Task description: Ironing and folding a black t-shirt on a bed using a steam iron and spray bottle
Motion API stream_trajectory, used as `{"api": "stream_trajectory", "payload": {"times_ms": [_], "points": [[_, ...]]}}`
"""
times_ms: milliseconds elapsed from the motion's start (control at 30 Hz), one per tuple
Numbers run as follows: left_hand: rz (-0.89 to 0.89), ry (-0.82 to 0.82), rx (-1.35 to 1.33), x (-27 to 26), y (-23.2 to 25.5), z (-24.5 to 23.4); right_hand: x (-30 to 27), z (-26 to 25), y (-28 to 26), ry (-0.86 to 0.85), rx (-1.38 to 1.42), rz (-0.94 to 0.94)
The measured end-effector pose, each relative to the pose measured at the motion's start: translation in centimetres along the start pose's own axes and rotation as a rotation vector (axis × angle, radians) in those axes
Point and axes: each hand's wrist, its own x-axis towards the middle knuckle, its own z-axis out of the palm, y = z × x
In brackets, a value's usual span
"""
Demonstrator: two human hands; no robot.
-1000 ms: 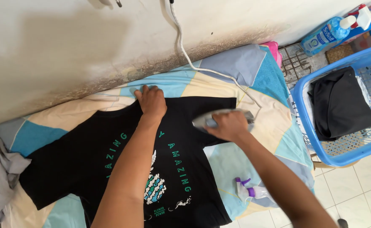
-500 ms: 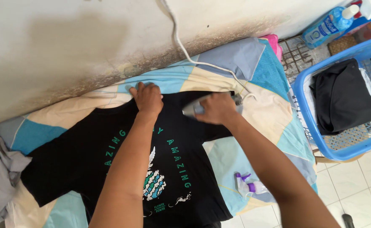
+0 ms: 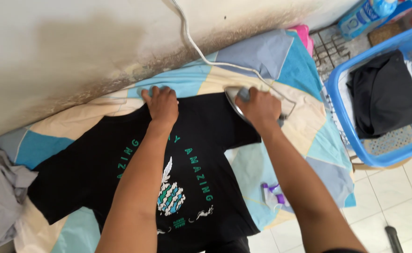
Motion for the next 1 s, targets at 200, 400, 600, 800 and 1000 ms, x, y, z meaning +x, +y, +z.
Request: {"api": "stream_trajectory", "payload": {"times_ms": [200,400,600,800,1000], "points": [[0.302,0.341,-0.147,-8.0,1.0,-6.8,0.6,-0.6,1.5,0.076,-0.034,-0.002],[0.197,0.485,-0.174,-24.9,-2.8,-7.5,-5.6,-7.2,3.6,0.095,-0.339,0.147],[-0.359,0.203,-0.324,-43.8,-6.2,-6.5,-6.9,0.1,16.9,0.644,0.815,0.237],[-0.711,0.246,-0.148,-55.6,-7.2,-4.2,-10.0,7.9,18.9,0.874,2.200,0.168],[-0.598,0.316,-0.253,-61.2,-9.7,-2.2,-16.5,5.9,17.0,0.522,1.598,0.567]]}}
